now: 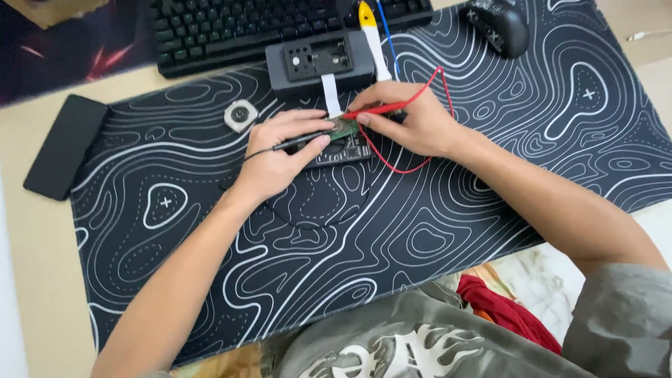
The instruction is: Testing electrical components on a circuit board using multimeter probes to check for continuity or voltage.
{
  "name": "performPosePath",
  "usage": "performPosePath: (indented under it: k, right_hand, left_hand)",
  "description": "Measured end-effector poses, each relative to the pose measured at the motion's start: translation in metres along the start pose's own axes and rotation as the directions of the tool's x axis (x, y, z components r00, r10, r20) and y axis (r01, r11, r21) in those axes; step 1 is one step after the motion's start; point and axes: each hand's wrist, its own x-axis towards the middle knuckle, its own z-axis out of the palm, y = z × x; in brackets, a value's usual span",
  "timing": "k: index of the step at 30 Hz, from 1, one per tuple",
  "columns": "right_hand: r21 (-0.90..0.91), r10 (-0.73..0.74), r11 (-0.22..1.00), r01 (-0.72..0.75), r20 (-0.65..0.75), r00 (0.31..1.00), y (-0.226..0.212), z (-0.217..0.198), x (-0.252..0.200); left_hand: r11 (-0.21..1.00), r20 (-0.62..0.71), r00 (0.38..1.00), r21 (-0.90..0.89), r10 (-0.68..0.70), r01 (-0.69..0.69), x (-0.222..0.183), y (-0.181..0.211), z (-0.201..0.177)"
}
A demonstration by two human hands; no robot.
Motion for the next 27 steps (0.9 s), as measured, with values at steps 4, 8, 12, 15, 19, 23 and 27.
performPosePath:
  k: [4,8,12,15,19,23,27]
  right_hand:
    - [-0.086,-0.054,0.994,0.062,0.099,0.994,-0.004,-0.006,0.0]
    - [-0.076,-0.062,0.995,0.069,0.098,0.993,-0.005,-0.007,-0.002]
    - [-0.083,-0.067,0.994,0.075,0.09,0.994,-0.004,-0.007,-0.001]
    - [-0.085,-0.07,0.993,0.078,0.09,0.993,-0.002,-0.007,-0.002]
    - [-0.074,-0.062,0.995,0.069,0.091,0.994,-0.003,-0.006,-0.002]
    - [-0.085,-0.081,0.992,0.089,0.089,0.993,-0.005,-0.006,0.001]
    - [-0.088,-0.091,0.991,0.099,0.089,0.992,-0.005,-0.006,0.0]
  left_hand:
    - [0.999,0.019,1.0,0.039,-0.005,0.004,0.001,0.009,-0.001]
    - [1.0,0.01,1.0,0.024,0.001,-0.001,0.0,0.008,0.001]
    - [0.999,0.021,0.999,0.001,-0.043,0.043,0.001,0.011,-0.002]
    - [0.999,0.02,0.999,-0.003,-0.051,0.051,0.001,0.013,-0.002]
    - [1.0,0.008,1.0,0.011,-0.026,0.026,-0.001,0.009,0.001]
    - [0.999,0.011,1.0,0.033,-0.014,0.013,0.003,0.009,-0.001]
    - [0.999,0.012,0.999,0.025,-0.033,0.032,0.002,0.01,-0.001]
